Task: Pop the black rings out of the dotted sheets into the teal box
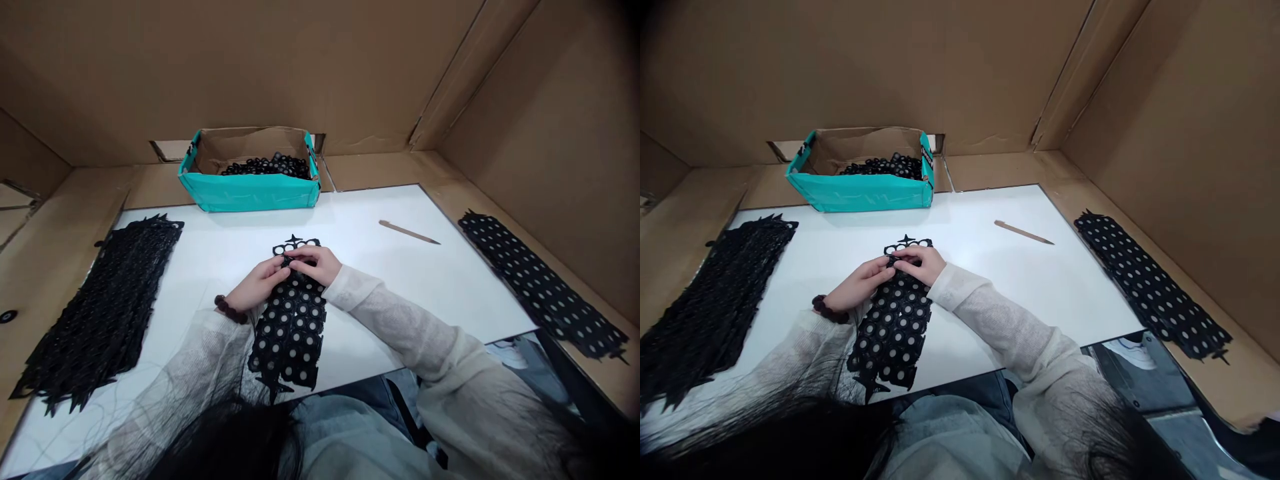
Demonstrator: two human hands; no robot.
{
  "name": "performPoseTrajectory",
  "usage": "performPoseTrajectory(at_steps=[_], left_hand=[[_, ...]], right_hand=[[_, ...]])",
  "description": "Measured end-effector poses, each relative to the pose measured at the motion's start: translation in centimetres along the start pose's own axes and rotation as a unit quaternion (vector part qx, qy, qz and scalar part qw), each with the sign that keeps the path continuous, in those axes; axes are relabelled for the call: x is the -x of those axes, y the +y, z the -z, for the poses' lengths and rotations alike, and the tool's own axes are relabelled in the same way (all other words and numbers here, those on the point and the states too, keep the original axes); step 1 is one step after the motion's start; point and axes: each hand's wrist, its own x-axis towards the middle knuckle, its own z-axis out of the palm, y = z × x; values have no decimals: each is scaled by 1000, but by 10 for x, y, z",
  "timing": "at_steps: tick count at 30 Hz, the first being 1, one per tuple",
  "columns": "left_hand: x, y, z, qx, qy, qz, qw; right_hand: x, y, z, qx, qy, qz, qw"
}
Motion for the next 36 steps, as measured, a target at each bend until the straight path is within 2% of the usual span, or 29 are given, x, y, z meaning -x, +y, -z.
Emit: performPoseTrajectory(at_steps=[5, 9, 12, 18, 25, 30, 36], left_hand=[[-1, 0, -1, -34, 27, 7, 999], [-1, -1, -4, -96, 52, -14, 994], [0, 0, -5, -156, 68, -20, 985], [1, 3, -3, -190, 61, -33, 979], [2, 6, -5, -173, 55, -34, 983], [4, 6, -5, -178, 47, -22, 983], [4, 6, -4, -181, 44, -12, 982]], right_hand=[[3, 0, 4, 120, 35, 96, 988], [7, -3, 5, 269, 56, 182, 944], [8, -7, 6, 328, 58, 214, 918], [9, -10, 7, 287, 36, 197, 937], [10, -14, 9, 280, 20, 214, 936], [10, -18, 6, 231, 28, 156, 960], [9, -19, 7, 162, -3, 89, 983]])
